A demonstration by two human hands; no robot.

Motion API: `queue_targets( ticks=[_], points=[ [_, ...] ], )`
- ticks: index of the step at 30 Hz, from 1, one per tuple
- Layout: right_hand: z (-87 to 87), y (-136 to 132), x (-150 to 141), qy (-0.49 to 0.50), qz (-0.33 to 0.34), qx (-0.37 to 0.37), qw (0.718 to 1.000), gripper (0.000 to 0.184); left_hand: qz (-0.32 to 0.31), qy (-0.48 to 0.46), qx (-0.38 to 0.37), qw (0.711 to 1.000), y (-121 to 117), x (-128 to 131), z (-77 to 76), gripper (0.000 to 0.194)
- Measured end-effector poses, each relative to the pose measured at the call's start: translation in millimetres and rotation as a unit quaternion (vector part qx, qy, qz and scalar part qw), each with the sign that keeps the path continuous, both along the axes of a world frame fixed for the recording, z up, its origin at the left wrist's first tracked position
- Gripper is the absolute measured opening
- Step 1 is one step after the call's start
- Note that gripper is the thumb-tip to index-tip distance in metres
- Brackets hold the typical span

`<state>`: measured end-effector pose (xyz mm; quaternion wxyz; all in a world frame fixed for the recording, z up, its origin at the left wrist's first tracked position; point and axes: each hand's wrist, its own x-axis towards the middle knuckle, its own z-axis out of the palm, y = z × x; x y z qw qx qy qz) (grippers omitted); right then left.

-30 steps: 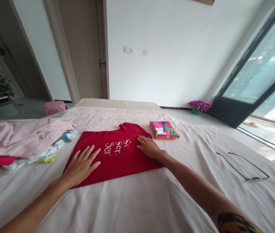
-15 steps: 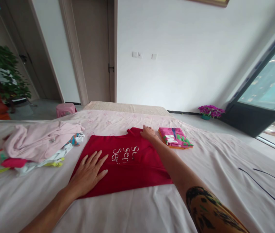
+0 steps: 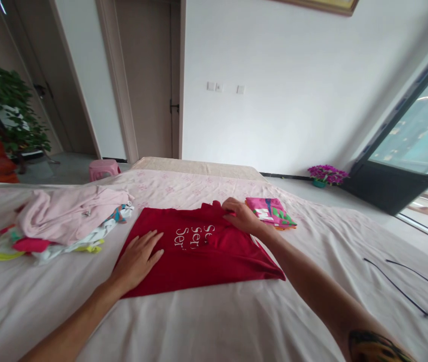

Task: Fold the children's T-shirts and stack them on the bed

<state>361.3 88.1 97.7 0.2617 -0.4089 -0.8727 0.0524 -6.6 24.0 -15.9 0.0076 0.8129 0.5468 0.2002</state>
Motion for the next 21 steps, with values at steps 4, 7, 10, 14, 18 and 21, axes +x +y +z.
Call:
queue_targets(
  ticks=[4, 7, 10, 14, 18, 21],
  points=[
    [-13.2, -65, 22, -0.035, 0.131, -0.037, 0.990, 0.032, 0.087, -0.057, 0.088, 0.991, 13, -9, 3.4, 0.051],
    [-31.9, -91, 31, -0.056, 0.111, -0.052, 0.991, 0.043, 0.085, -0.025, 0.118, 0.989, 29, -19, 9.7, 0.056],
    [-45.3, -97, 34, -0.050, 0.089, -0.064, 0.993, 0.053, -0.005, 0.000, 0.065, 0.998, 52, -27, 14.8, 0.070],
    [-52.2, -93, 35, -0.034, 0.078, -0.069, 0.994, 0.055, -0.093, 0.021, -0.032, 0.995, 78, -29, 25.9, 0.081],
    [-52.3, -92, 33, 0.013, 0.046, -0.058, 0.997, 0.042, -0.082, 0.050, -0.022, 0.995, 81, -24, 48.5, 0.034],
    [-47.8, -99, 34, 0.055, 0.016, -0.048, 0.997, 0.038, -0.022, 0.038, 0.076, 0.996, 66, -27, 62.6, 0.014]
  ],
)
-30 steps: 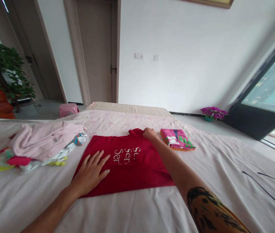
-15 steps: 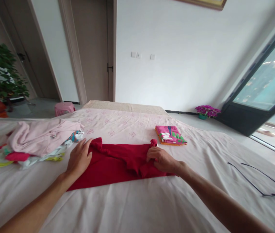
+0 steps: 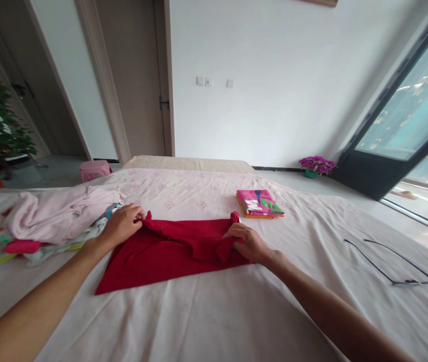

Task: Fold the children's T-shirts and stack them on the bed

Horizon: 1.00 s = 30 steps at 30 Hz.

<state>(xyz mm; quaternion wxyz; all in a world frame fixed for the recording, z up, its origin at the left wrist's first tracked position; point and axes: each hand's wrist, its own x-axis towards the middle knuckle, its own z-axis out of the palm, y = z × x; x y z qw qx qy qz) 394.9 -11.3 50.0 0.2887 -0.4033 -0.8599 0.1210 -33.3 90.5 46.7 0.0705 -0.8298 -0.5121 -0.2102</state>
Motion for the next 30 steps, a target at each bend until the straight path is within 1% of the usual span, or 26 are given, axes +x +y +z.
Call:
queue_targets(
  ticks=[2, 4, 5, 6, 8, 10, 12, 14, 16, 18, 20, 22, 25, 27, 28, 29, 30],
  points=[
    [4.1, -8, 3, -0.020, 0.029, -0.020, 0.999, 0.040, 0.030, 0.008, 0.050, 0.998, -16, -6, 3.3, 0.013],
    [7.3, -15, 8, -0.050, 0.056, -0.055, 0.996, 0.046, 0.035, 0.037, 0.046, 0.998, -33, -13, 1.9, 0.015],
    [8.6, -15, 12, -0.053, 0.046, -0.072, 0.995, 0.047, 0.034, 0.048, 0.032, 0.998, -41, -15, 0.3, 0.017],
    [9.7, -14, 15, -0.044, 0.016, -0.080, 0.996, 0.046, 0.032, 0.054, 0.021, 0.998, -47, -16, -1.5, 0.020],
    [12.3, -7, 20, -0.013, -0.068, -0.066, 0.995, 0.042, 0.019, 0.051, 0.026, 0.998, -53, -15, -4.1, 0.030],
    [16.3, 6, 22, -0.011, -0.123, -0.022, 0.992, 0.045, -0.013, 0.055, 0.056, 0.997, -51, -9, -4.8, 0.045],
    [21.6, 21, 21, -0.057, -0.130, 0.020, 0.990, 0.052, -0.058, 0.080, 0.068, 0.993, -44, -2, -3.7, 0.057],
    [26.3, 32, 19, -0.134, -0.108, 0.027, 0.985, 0.056, -0.091, 0.119, 0.049, 0.987, -34, 3, -1.4, 0.056],
    [28.0, 38, 21, -0.209, -0.078, 0.015, 0.975, 0.049, -0.105, 0.154, 0.027, 0.982, -26, 2, 1.6, 0.044],
    [25.1, 39, 27, -0.248, -0.067, 0.008, 0.966, 0.037, -0.090, 0.174, 0.030, 0.980, -23, -4, 4.5, 0.029],
    [18.0, 35, 38, -0.246, -0.089, 0.013, 0.965, 0.031, -0.051, 0.176, 0.056, 0.981, -28, -13, 6.0, 0.016],
    [8.7, 30, 50, -0.230, -0.117, 0.008, 0.966, 0.028, -0.009, 0.173, 0.071, 0.982, -40, -22, 4.5, 0.007],
    [-1.6, 22, 61, -0.205, -0.176, -0.022, 0.962, 0.027, 0.024, 0.172, 0.040, 0.984, -63, -32, -2.4, 0.007],
    [-2.1, 16, 62, -0.177, -0.223, -0.018, 0.958, 0.029, 0.041, 0.166, 0.017, 0.985, -76, -34, -6.5, 0.011],
    [0.0, 13, 60, -0.161, -0.232, -0.009, 0.959, 0.031, 0.052, 0.158, 0.015, 0.986, -80, -33, -7.3, 0.014],
    [3.3, 10, 57, -0.148, -0.224, 0.000, 0.963, 0.033, 0.062, 0.148, 0.019, 0.987, -83, -31, -7.0, 0.018],
    [7.4, 5, 52, -0.137, -0.199, 0.006, 0.970, 0.034, 0.065, 0.136, 0.026, 0.988, -86, -26, -5.6, 0.022]
  ],
)
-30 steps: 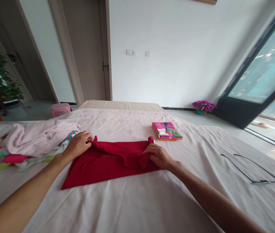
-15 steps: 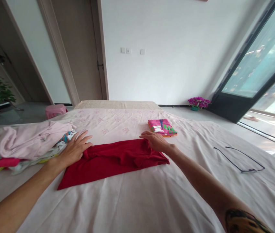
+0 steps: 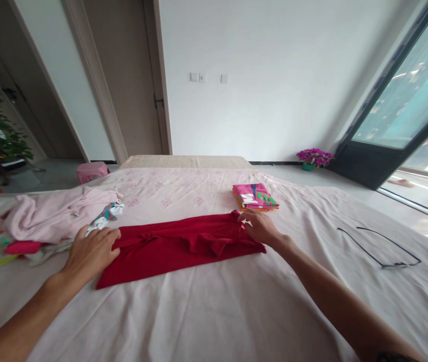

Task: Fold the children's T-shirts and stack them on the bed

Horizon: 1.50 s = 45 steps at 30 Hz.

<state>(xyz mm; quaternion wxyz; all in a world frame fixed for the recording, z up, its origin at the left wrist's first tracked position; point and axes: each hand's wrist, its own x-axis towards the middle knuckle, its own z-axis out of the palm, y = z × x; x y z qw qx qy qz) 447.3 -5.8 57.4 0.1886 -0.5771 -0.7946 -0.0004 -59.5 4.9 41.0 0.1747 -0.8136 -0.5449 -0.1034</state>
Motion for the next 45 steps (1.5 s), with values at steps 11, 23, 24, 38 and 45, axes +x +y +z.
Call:
queue_targets(
  ticks=[11, 23, 24, 38, 45],
  points=[
    [0.0, -27, -54, 0.145, 0.204, -0.038, 0.967, 0.029, -0.197, -0.141, -0.061, 0.968, -15, 108, 1.8, 0.042],
    [10.3, -20, -49, 0.175, 0.180, 0.021, 0.968, 0.036, -0.189, -0.201, -0.054, 0.960, 15, 180, -2.7, 0.019],
    [7.6, -19, -47, 0.147, 0.176, 0.026, 0.973, 0.038, -0.195, -0.211, -0.065, 0.955, 15, 179, -3.5, 0.017],
    [20.4, 4, -35, 0.049, 0.072, 0.143, 0.986, 0.032, -0.149, -0.225, 0.033, 0.962, 7, 184, 4.8, 0.009],
    [6.6, -10, -21, 0.059, 0.170, 0.095, 0.979, 0.032, -0.290, -0.197, -0.056, 0.935, -12, 179, -9.2, 0.021]
  ],
)
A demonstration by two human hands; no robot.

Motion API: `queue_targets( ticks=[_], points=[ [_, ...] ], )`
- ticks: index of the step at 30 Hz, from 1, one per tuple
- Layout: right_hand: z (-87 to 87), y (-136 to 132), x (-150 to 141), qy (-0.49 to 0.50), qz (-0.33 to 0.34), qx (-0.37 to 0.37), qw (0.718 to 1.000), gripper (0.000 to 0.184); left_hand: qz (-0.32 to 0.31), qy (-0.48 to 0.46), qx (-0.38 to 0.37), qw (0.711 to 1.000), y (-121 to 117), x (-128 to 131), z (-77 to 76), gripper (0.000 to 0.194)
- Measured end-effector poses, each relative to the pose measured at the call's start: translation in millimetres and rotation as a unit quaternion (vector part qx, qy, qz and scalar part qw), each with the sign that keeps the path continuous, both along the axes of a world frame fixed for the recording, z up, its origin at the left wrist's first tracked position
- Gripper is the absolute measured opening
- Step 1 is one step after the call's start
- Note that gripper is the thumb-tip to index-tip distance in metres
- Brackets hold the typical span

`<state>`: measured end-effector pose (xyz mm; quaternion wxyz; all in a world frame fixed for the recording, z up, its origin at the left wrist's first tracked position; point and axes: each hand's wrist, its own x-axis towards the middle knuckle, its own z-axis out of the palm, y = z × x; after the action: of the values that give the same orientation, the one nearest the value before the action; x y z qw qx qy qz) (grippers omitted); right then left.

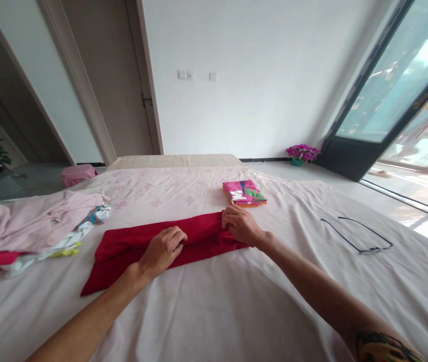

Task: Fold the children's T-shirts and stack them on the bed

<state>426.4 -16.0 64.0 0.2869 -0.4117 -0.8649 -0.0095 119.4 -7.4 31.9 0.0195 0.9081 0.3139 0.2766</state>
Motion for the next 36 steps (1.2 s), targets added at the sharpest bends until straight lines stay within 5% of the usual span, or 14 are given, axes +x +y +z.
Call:
queue_targets(
  ticks=[5, 10, 15, 23, 28, 34, 36],
  points=[
    [-5.9, -28, 1, -0.004, -0.006, -0.057, 0.998, 0.029, -0.026, -0.009, -0.024, 0.999, -9, -32, -1.6, 0.032],
    [1.1, -44, -22, -0.055, -0.075, -0.051, 0.994, 0.025, 0.136, 0.046, 0.051, 0.988, -11, -93, 9.8, 0.032],
    [-12.5, -28, -34, -0.109, -0.112, -0.047, 0.987, 0.020, 0.278, 0.143, 0.063, 0.948, -9, -145, 2.4, 0.023],
    [-18.6, -23, -16, -0.107, -0.046, 0.014, 0.993, 0.029, 0.240, 0.056, 0.057, 0.967, -13, -179, 0.9, 0.014],
    [-28.5, -38, -9, -0.111, -0.016, -0.014, 0.994, 0.033, 0.167, 0.092, 0.025, 0.981, -29, -185, -4.1, 0.017],
    [-12.3, -53, 1, -0.068, 0.027, -0.114, 0.991, 0.043, 0.190, 0.150, -0.042, 0.969, -32, -188, -3.2, 0.018],
    [-4.2, -52, 7, -0.015, -0.017, -0.157, 0.987, 0.040, 0.212, 0.162, -0.043, 0.963, -33, -182, 4.5, 0.018]
  ],
)
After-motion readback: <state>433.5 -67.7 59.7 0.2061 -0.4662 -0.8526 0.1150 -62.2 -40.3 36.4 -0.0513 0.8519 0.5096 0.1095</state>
